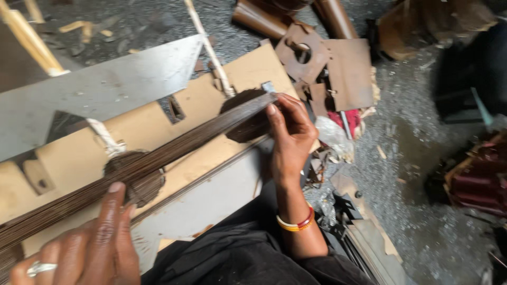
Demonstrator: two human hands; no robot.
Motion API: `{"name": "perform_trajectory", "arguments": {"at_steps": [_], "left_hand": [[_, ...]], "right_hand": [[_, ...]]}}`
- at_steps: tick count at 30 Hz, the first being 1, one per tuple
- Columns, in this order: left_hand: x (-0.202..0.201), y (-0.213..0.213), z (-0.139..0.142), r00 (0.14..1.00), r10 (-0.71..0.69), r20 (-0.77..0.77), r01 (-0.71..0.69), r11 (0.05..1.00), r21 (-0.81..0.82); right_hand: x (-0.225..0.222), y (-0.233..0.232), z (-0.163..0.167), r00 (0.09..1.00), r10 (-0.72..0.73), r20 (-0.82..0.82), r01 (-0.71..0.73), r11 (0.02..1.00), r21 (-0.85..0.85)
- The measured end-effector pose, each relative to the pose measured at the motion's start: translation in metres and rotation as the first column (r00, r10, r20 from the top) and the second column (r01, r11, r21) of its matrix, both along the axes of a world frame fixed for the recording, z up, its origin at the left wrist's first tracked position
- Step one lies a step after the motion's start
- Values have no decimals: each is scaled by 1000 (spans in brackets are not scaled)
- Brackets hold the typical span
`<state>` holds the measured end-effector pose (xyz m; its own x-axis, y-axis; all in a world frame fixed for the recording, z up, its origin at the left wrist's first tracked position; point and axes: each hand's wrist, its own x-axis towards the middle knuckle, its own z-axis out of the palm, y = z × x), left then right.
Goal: The person repeatedly aligns and adjusts a bundle of thin wooden sticks on a jig with circular cutouts. They use both hands to straighten the sticks and ensure they are evenly spaced and aligned across the jig.
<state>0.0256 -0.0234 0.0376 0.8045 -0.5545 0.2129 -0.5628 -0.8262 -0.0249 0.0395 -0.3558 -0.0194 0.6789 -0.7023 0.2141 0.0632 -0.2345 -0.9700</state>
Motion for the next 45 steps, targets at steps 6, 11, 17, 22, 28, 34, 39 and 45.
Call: {"name": "perform_trajectory", "arguments": {"at_steps": [6, 11, 17, 22, 28, 34, 39, 45], "left_hand": [[12, -3, 13, 988, -12, -155, 18, 999, 39], [3, -11, 13, 985, 120, -121, -110, 990, 88], [6, -26, 21, 980, 182, -86, -175, 981, 82], [11, -36, 40, 981, 189, -54, -183, 979, 89], [14, -44, 38, 982, 191, 3, -191, 981, -28], [11, -44, 31, 978, 202, 57, -201, 979, -27], [13, -55, 22, 969, 217, 116, -194, 963, -186], [14, -61, 12, 963, 184, 197, -126, 954, -272]], "right_hand": [[1, 5, -2, 999, -27, 42, 27, 1000, -8], [-1, 5, -10, 997, -49, 62, 53, 997, -64], [0, 3, -13, 995, -38, 91, 49, 992, -118], [-2, 6, -11, 997, -55, 53, 64, 982, -178], [-1, 10, -5, 997, -79, 19, 82, 964, -252], [-1, 9, -2, 999, -42, 15, 45, 975, -218], [-2, 5, -5, 999, -27, 21, 31, 974, -226], [-5, -2, -15, 999, -6, 52, 11, 995, -100]]}}
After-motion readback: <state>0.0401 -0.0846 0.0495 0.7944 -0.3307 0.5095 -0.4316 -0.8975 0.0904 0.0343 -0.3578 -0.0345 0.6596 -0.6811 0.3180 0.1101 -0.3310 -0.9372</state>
